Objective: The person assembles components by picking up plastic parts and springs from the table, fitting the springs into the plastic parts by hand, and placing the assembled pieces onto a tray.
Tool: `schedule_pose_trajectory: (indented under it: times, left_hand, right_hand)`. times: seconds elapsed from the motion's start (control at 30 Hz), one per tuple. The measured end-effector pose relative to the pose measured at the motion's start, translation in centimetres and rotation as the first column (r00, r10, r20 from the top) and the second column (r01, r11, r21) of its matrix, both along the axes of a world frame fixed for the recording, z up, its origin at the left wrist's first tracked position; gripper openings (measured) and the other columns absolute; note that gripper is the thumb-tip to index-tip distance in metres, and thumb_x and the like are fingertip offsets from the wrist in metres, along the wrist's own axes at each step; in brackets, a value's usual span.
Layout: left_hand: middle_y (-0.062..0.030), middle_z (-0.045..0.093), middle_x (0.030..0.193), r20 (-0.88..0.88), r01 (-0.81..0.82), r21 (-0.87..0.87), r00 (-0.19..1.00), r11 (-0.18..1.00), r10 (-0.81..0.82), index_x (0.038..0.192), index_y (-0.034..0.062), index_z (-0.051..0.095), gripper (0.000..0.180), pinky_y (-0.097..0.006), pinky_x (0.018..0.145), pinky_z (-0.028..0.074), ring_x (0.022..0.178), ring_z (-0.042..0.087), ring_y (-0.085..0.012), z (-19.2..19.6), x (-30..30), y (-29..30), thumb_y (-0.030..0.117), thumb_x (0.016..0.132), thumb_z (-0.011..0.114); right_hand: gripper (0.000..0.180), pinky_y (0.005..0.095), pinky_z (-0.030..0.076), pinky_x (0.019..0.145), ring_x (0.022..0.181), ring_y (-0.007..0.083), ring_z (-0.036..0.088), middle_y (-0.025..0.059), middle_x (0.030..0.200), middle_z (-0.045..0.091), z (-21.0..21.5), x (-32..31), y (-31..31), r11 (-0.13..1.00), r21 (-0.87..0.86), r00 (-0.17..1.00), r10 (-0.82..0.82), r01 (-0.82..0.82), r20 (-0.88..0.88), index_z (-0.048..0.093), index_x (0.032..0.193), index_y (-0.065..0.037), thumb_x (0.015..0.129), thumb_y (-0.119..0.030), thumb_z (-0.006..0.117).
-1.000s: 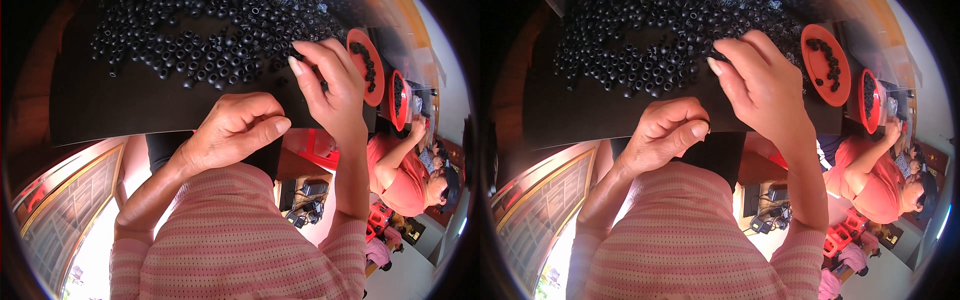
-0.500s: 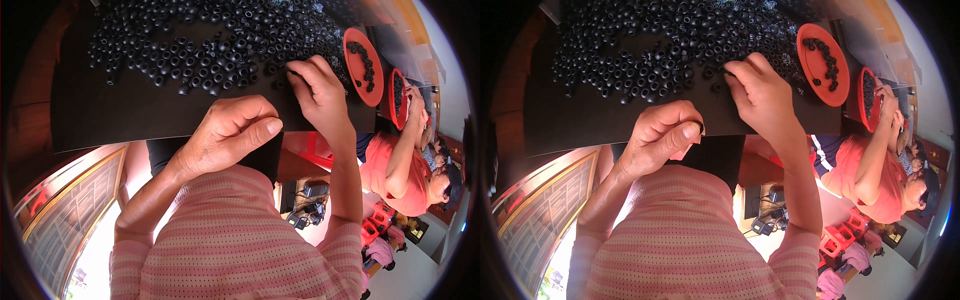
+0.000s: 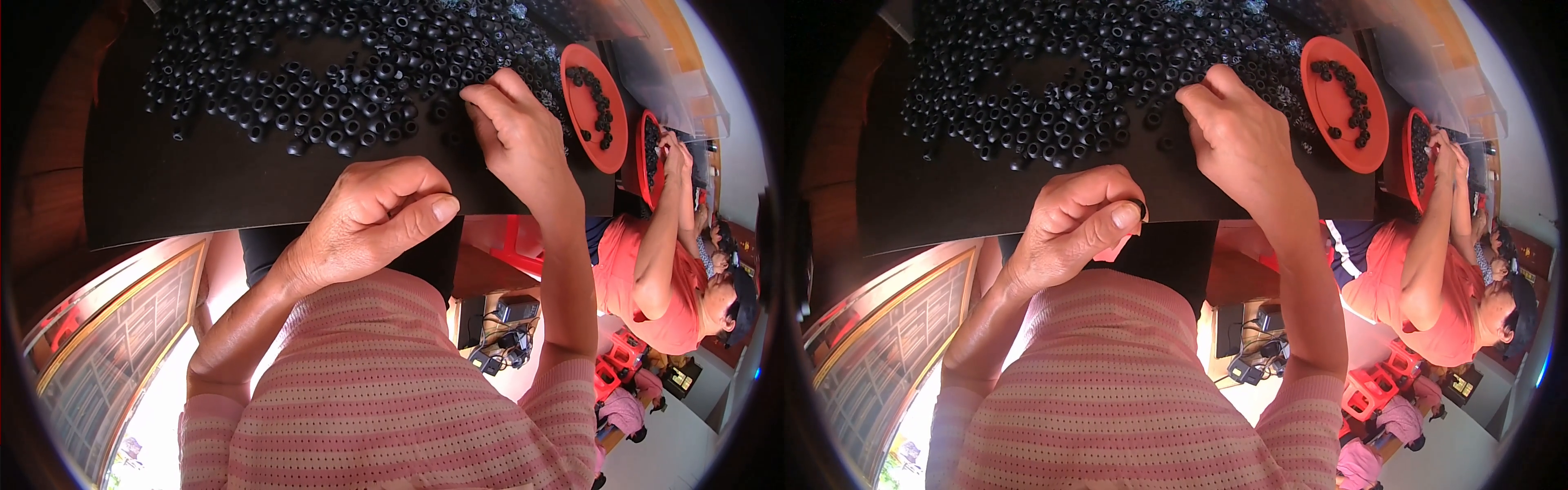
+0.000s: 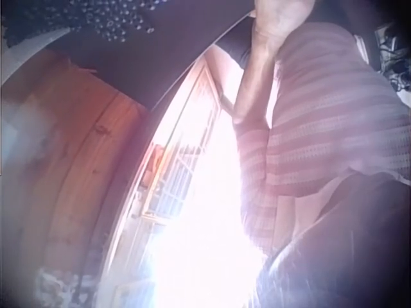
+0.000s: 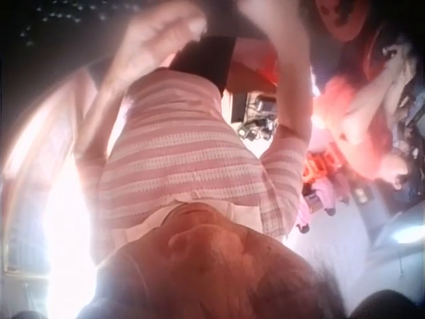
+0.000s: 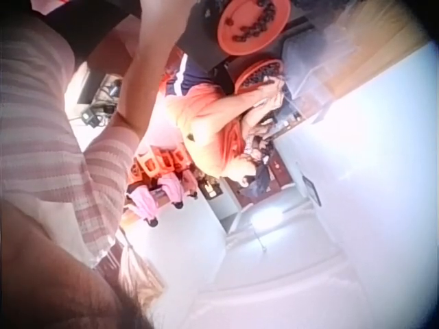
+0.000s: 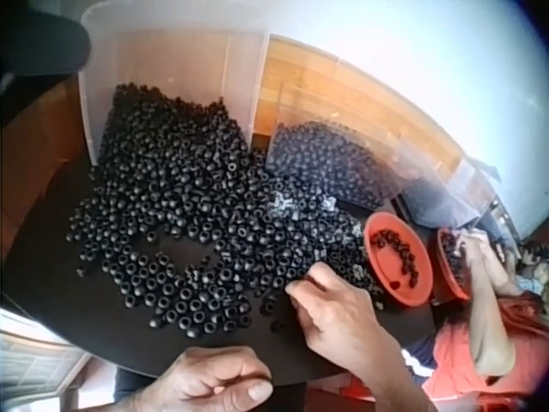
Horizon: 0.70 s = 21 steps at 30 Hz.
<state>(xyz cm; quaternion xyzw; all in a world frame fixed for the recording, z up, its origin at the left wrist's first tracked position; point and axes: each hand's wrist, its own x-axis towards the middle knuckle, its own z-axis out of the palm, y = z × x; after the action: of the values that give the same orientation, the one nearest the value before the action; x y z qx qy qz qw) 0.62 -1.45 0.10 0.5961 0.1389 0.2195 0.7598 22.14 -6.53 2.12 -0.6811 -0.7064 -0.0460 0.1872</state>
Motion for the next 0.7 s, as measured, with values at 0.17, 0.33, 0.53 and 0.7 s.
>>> schedule_pose_trajectory:
  times: [0.17,0.33,0.53,0.7]
  left_hand:
    - [0.0,0.054,0.074,0.061,-0.016,0.13,0.998,0.991,0.008,0.091,-0.0017,0.061,0.025,-0.021,0.047,0.034,0.055,0.044,-0.004,-0.6,0.0,0.0,0.021,0.101,0.057]
    - [-0.0001,0.055,0.074,0.011,0.015,0.075,1.0,0.997,-0.016,0.091,-0.0011,0.062,0.027,-0.021,0.05,0.037,0.058,0.046,-0.0047,0.0,-0.1,0.1,0.023,0.102,0.055]
    - [-0.002,0.057,0.077,0.054,-0.011,0.061,0.998,0.998,0.008,0.092,-0.0017,0.062,0.033,-0.022,0.056,0.04,0.063,0.049,-0.0052,-0.3,-0.2,0.2,0.027,0.104,0.05]
    - [-0.0027,0.059,0.082,0.058,-0.007,0.01,0.998,1.0,0.006,0.098,-0.001,0.061,0.032,-0.022,0.058,0.042,0.065,0.051,-0.006,-0.3,-0.3,0.3,0.028,0.104,0.049]
  right_hand:
    - [0.018,0.0412,0.05,0.059,0.073,0.0296,0.063,0.0062,0.089,0.056,0.6,-0.3,0.3,1.0,0.014,0.998,0.008,-0.007,-0.056,0.065,0.094,-0.008,0.078,-0.001,0.068]
    - [0.014,0.0406,0.049,0.059,0.072,0.0299,0.063,0.0069,0.088,0.056,0.5,-0.4,-0.1,1.0,-0.01,0.999,0.003,-0.003,-0.052,0.066,0.093,-0.007,0.081,-0.001,0.067]
    - [0.016,0.0294,0.044,0.059,0.069,0.0176,0.056,0.0058,0.086,0.057,2.8,-1.8,-1.9,0.997,0.035,0.895,0.082,-0.074,-0.439,0.068,0.101,-0.003,0.086,0.002,0.064]
    - [0.018,0.0227,0.039,0.061,0.071,0.0119,0.052,0.0054,0.087,0.058,4.3,-3.6,-3.2,0.982,0.063,0.819,0.182,-0.177,-0.543,0.068,0.105,0.001,0.088,0.002,0.063]
